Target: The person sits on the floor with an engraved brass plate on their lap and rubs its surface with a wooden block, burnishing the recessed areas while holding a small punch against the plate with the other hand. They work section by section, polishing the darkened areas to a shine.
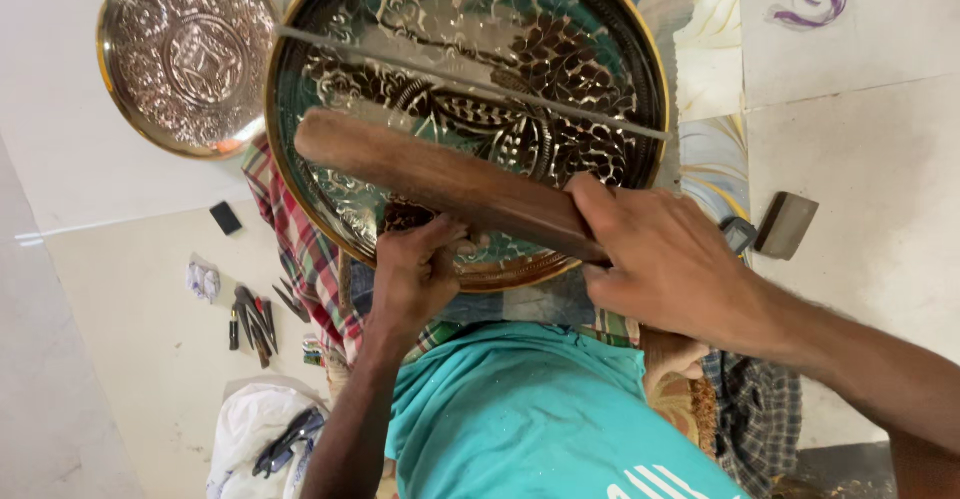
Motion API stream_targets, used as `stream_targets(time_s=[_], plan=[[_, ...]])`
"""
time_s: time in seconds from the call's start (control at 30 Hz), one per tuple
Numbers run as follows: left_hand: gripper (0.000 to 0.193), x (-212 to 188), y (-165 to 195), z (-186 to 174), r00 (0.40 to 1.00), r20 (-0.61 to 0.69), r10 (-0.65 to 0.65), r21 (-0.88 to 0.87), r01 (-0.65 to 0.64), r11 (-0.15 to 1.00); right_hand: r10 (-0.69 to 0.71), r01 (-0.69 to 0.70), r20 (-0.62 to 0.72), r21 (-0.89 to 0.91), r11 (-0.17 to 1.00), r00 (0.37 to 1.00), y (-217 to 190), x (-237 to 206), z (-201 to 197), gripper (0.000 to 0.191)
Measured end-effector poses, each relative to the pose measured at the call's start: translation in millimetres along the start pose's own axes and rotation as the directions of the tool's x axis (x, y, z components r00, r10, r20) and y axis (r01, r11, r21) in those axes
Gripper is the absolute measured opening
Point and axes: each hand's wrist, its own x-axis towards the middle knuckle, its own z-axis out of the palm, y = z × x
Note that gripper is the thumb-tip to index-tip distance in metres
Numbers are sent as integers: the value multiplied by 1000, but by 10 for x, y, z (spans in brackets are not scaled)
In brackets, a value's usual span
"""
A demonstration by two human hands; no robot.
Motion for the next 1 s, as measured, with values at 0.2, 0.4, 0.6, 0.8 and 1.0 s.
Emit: stream_targets(time_s=[0.2,0.4,0.6,0.8,1.0], plan=[[46,-14,37,-30,999,22,35,-22,-35,999,24,-24,-5,32,999,1000,17,-24,59,52],[44,16,-6,-14,999,4,47,-22,-47,999,22,-21,16,-35,999,1000,-59,14,-19,54],[34,28,64,-26,1000,-5,21,-174,-21,985,129,-130,17,190,973,991,-193,55,-144,42],[34,27,103,-31,999,-21,43,-166,-46,985,196,-196,41,-3,981,980,-185,129,-151,40],[27,27,95,-54,992,-107,61,-107,-72,992,40,-39,55,-24,999,998,-113,73,-53,46]])
